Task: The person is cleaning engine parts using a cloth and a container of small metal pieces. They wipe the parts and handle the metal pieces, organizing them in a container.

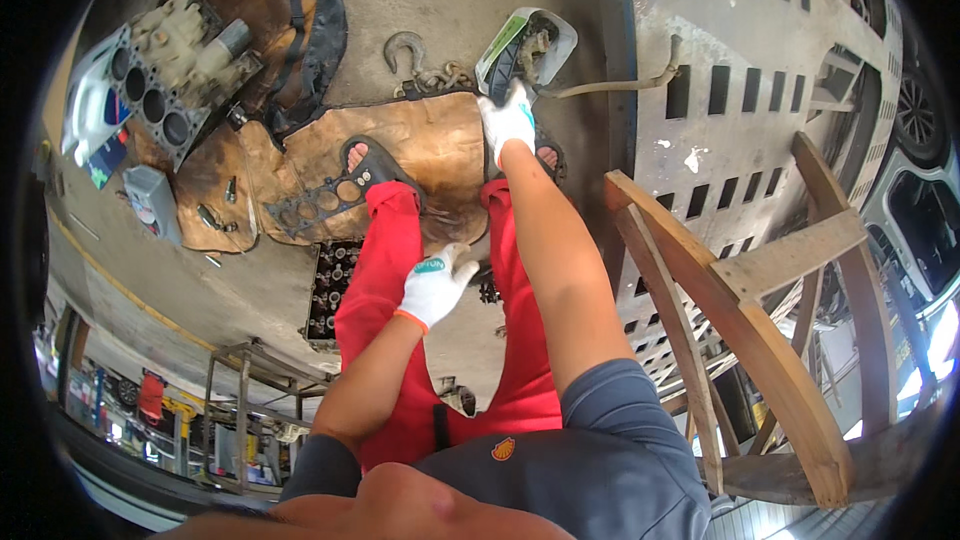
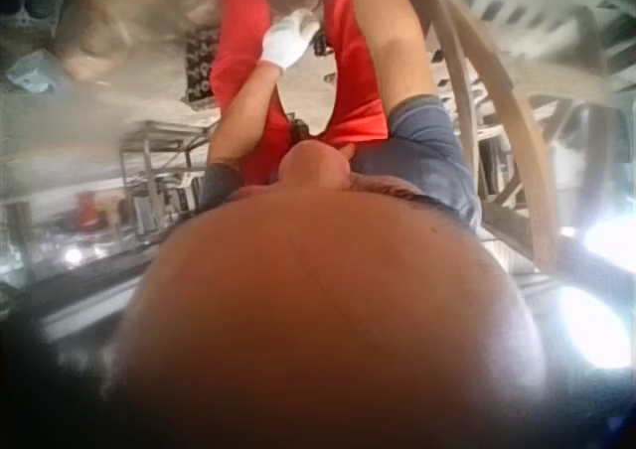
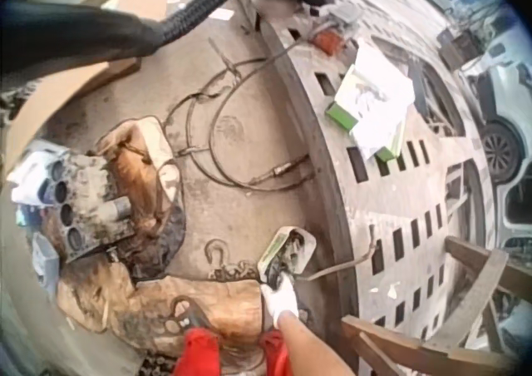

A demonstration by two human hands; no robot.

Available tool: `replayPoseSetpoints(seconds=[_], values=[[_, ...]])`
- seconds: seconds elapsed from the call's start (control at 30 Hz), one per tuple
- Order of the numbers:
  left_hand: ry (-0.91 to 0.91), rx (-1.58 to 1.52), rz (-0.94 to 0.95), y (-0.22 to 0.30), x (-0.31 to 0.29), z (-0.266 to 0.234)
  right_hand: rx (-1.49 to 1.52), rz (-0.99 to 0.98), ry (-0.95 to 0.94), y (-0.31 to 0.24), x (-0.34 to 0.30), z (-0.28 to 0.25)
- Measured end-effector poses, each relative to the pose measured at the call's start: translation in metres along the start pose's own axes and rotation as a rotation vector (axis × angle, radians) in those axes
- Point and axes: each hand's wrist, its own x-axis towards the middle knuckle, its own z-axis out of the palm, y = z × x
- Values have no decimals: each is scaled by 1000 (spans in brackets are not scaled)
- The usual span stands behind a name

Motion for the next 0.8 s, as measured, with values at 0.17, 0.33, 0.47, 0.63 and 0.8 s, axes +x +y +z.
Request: replayPoseSetpoints(seconds=[0.17,0.33,0.47,0.63,0.8], values=[[-108,-16,-10,13,7,22,-7,23,-20,21,39,3],[-168,-43,-15,32,9,17,-186,20,-291,79,8,-29],[-137,-43,-22,23,14,32,180,292,-484,80,-29,-42],[-206,17,-41,25,13,28,66,122,-512,120,-56,-14],[-353,103,-48,15,12,34,-340,143,-668,140,-93,14]])
